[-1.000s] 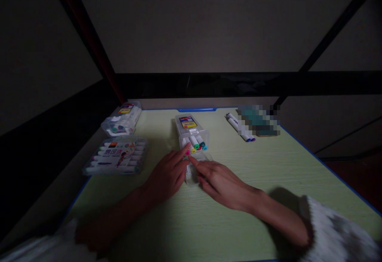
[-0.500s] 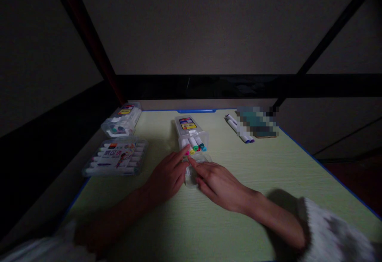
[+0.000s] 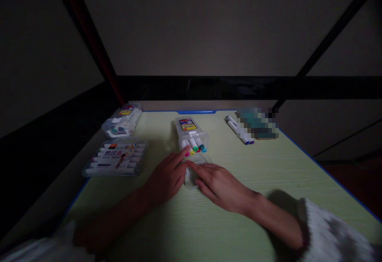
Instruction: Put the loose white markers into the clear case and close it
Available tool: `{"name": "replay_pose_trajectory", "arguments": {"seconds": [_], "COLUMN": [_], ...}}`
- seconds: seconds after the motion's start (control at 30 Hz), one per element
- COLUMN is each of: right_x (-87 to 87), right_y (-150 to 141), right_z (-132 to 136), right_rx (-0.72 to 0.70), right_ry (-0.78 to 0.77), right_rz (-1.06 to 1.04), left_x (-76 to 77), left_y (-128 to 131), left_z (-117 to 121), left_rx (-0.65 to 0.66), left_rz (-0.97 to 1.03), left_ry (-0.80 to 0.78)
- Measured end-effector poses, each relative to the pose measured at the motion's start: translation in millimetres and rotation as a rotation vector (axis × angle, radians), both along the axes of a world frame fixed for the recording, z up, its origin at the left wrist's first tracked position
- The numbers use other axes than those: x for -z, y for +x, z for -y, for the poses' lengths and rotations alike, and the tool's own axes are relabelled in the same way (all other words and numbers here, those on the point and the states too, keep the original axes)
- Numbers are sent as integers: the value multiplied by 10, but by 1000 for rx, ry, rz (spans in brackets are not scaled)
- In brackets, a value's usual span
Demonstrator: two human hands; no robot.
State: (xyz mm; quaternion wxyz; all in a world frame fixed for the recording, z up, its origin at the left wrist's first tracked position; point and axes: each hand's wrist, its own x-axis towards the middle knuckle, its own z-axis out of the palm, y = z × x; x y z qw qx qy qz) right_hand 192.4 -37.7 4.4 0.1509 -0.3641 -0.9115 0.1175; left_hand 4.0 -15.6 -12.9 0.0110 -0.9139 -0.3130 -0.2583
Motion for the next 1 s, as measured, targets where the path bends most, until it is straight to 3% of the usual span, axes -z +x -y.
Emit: {"name": "replay_pose_trajectory", "arguments": {"seconds": [0.13,0.3,0.6,0.77,1.0], "right_x": [8,37,-103,-147,-153], "right_y": [24,63,204,375,587], "right_z": [-11,-18,-44,-107,-236], "right_rx": [-36,-77,-104,14,293], "right_ry": [57,276,684,792,810], "right_rz": [33,67,-146,-220,-163], "left_x": [-1,-4,-8,12,15], "left_y": [-4,0,5,-8,-15], "left_z": [4,4,-1,-3,-8], "left_rx": [-1,-4,-12,1,-1], "left_rz": [-3,-4,-21,-12,-24], "left_ry": [22,18,18,6,1]}}
